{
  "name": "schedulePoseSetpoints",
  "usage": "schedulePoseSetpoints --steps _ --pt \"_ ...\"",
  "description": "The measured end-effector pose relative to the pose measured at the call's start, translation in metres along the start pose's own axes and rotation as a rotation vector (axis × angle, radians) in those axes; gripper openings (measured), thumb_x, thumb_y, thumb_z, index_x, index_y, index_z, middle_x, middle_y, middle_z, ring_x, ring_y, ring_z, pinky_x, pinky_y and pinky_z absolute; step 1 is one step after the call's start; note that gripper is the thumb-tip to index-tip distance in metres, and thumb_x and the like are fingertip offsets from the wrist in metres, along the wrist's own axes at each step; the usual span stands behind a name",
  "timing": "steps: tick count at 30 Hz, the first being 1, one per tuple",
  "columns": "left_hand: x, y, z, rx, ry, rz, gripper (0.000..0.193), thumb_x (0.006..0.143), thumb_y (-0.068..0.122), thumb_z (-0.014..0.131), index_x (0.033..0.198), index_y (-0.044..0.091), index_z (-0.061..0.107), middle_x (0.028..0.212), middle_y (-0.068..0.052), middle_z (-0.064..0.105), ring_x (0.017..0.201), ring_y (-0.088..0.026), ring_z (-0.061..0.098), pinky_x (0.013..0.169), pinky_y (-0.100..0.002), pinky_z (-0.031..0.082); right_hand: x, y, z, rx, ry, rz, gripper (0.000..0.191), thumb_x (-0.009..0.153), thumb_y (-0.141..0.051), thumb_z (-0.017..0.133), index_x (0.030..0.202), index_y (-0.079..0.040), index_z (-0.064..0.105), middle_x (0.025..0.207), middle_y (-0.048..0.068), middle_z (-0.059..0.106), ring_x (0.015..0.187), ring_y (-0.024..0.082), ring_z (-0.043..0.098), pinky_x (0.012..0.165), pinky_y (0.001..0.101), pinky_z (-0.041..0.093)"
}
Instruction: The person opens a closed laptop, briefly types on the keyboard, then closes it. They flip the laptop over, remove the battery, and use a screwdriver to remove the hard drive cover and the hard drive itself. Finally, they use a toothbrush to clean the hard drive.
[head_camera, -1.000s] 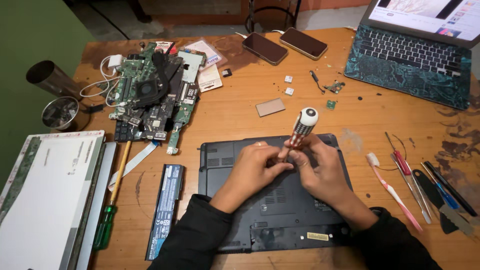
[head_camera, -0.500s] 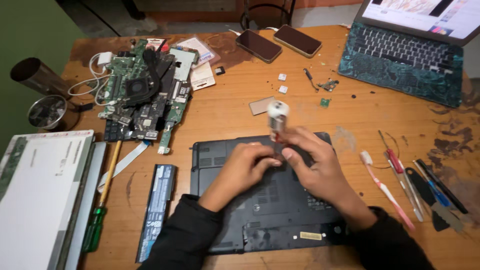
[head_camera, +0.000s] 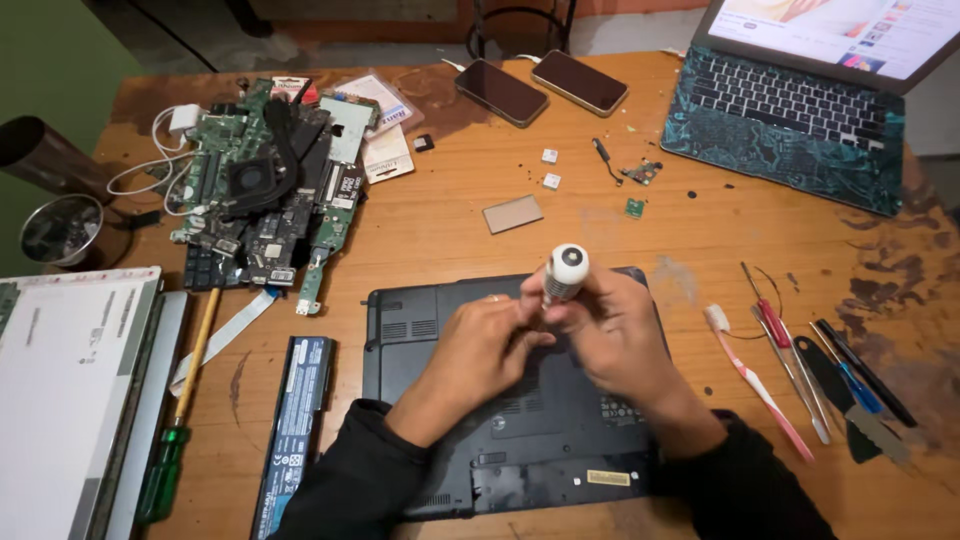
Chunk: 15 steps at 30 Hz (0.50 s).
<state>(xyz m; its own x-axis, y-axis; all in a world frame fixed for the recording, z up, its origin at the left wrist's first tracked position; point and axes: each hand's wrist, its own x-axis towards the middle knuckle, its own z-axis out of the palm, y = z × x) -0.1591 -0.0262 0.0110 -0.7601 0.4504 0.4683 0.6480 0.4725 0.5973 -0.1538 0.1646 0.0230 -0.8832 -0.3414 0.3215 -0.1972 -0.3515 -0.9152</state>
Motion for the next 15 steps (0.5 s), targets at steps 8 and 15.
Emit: schedulePoseSetpoints --steps 8,15 --pt "-0.001 -0.002 -0.003 -0.021 0.007 -0.053 0.024 0.083 0.021 0.081 0.084 0.004 0.065 0.074 -0.014 0.065 0.073 -0.036 0.065 0.064 -0.044 0.051 0.004 0.031 -0.015 -0.025 -0.130 -0.033 0.035 0.099 -0.015 0.070 0.127 0.003 0.059 0.111 0.008 0.069 0.106 0.016 0.067 0.105 0.0342 0.051" --pt "-0.001 -0.002 -0.008 -0.191 0.008 0.028 0.016 0.087 0.011 0.077 0.099 0.003 0.070 0.084 -0.013 0.068 0.077 -0.031 0.064 0.064 -0.039 0.051 -0.001 0.052 -0.032 -0.063 0.011 0.056 0.021 0.096 0.002 0.070 0.116 0.006 0.067 0.100 0.008 0.072 0.095 0.014 0.069 0.087 0.0301 0.057"
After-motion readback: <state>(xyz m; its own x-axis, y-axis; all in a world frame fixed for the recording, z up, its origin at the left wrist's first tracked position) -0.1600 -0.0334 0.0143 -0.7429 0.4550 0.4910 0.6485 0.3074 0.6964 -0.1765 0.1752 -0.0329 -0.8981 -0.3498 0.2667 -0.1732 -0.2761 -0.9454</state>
